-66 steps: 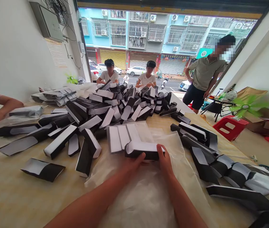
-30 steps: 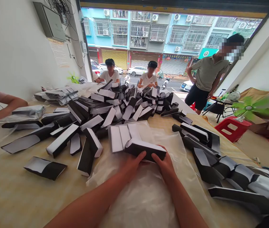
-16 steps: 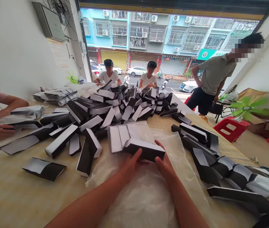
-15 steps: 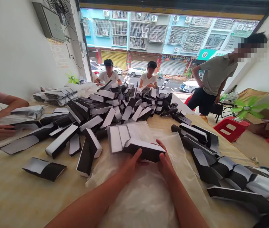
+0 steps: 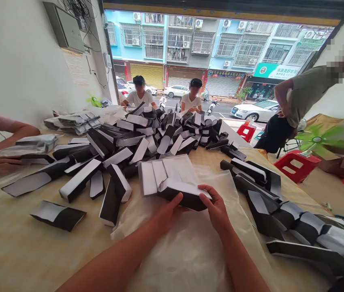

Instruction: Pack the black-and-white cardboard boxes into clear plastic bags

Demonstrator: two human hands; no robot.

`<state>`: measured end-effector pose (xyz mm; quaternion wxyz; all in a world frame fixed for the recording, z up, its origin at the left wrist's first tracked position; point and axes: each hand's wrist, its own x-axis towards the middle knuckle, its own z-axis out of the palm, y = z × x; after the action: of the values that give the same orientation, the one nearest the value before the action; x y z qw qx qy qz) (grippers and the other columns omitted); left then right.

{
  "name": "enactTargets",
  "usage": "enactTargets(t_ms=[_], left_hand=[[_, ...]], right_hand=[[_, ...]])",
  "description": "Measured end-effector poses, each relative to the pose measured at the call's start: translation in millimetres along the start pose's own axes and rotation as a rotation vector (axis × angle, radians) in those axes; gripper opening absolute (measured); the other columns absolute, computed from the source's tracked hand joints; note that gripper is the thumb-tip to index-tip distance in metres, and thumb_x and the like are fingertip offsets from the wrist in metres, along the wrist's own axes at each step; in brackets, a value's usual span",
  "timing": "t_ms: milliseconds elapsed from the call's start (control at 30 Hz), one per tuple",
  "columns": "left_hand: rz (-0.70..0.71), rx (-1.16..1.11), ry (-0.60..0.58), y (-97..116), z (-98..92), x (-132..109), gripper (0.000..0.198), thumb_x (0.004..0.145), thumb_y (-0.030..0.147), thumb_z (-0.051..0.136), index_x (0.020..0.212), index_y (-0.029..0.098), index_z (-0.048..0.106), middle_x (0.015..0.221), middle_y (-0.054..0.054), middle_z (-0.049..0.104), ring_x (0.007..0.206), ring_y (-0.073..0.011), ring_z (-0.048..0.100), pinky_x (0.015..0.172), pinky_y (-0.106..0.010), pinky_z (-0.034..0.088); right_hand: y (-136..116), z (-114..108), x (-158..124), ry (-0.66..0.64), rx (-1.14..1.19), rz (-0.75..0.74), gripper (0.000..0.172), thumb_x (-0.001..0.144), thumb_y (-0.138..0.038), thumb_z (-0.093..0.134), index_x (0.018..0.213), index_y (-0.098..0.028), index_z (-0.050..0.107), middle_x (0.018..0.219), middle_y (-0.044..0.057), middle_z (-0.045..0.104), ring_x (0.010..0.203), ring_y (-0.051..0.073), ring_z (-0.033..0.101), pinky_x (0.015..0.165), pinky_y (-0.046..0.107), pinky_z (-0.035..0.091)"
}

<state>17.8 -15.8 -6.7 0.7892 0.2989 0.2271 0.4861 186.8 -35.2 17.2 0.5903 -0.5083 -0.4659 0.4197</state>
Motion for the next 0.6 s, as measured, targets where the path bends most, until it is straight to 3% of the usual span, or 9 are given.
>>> enactTargets(t_ms=[233, 333, 400, 467, 533, 600], left_hand=[[0.003, 0.003, 0.036, 4, 0.4, -2, 0.050, 0.076, 0.042, 0.079, 0.118, 0.017, 0.065, 0.127, -0.014, 0.068, 0.124, -0.0378, 0.058, 0.089, -0.047, 0.057], [0.018, 0.040, 0.058, 2, 3.9, -5, 0.054, 0.072, 0.042, 0.082, 0.118, 0.017, 0.065, 0.123, -0.014, 0.069, 0.117, -0.0373, 0.062, 0.082, -0.046, 0.059], [0.029, 0.063, 0.077, 4, 9.4, -7, 0.057, 0.066, 0.042, 0.085, 0.114, 0.018, 0.066, 0.117, -0.013, 0.071, 0.111, -0.0368, 0.065, 0.078, -0.045, 0.060], [0.049, 0.075, 0.114, 9, 16.0, -8, 0.058, 0.059, 0.041, 0.089, 0.108, 0.018, 0.069, 0.109, -0.011, 0.074, 0.107, -0.0357, 0.066, 0.079, -0.044, 0.060], [0.116, 0.061, 0.191, 16, 22.0, -7, 0.059, 0.054, 0.039, 0.091, 0.106, 0.019, 0.070, 0.104, -0.009, 0.075, 0.108, -0.0352, 0.066, 0.084, -0.045, 0.059], [0.212, 0.035, 0.285, 24, 26.1, -5, 0.065, 0.053, 0.039, 0.091, 0.110, 0.020, 0.068, 0.106, -0.009, 0.075, 0.111, -0.0353, 0.065, 0.085, -0.045, 0.058]], right_hand=[[-5, -6, 1, -0.090, -0.098, -0.046, 0.041, 0.073, -0.055, 0.074, 0.096, -0.021, 0.072, 0.091, 0.004, 0.069, 0.082, 0.021, 0.060, 0.071, 0.029, 0.048], [-4, -8, 5, -0.093, -0.030, -0.050, 0.045, 0.078, -0.060, 0.066, 0.098, -0.021, 0.072, 0.097, 0.005, 0.072, 0.085, 0.021, 0.062, 0.075, 0.031, 0.046], [-5, -7, 9, 0.048, 0.089, -0.064, 0.051, 0.084, -0.065, 0.053, 0.098, -0.019, 0.071, 0.100, 0.008, 0.072, 0.091, 0.022, 0.063, 0.077, 0.033, 0.046], [-10, -4, 12, 0.325, 0.155, -0.102, 0.051, 0.087, -0.064, 0.046, 0.095, -0.018, 0.068, 0.099, 0.008, 0.070, 0.094, 0.022, 0.062, 0.077, 0.033, 0.045], [-17, 2, 11, 0.630, 0.096, -0.179, 0.041, 0.085, -0.056, 0.052, 0.092, -0.018, 0.065, 0.097, 0.006, 0.067, 0.094, 0.021, 0.061, 0.077, 0.032, 0.043], [-25, 11, 6, 0.799, -0.004, -0.278, 0.031, 0.082, -0.048, 0.060, 0.090, -0.019, 0.063, 0.093, 0.004, 0.065, 0.090, 0.018, 0.058, 0.078, 0.030, 0.043]])
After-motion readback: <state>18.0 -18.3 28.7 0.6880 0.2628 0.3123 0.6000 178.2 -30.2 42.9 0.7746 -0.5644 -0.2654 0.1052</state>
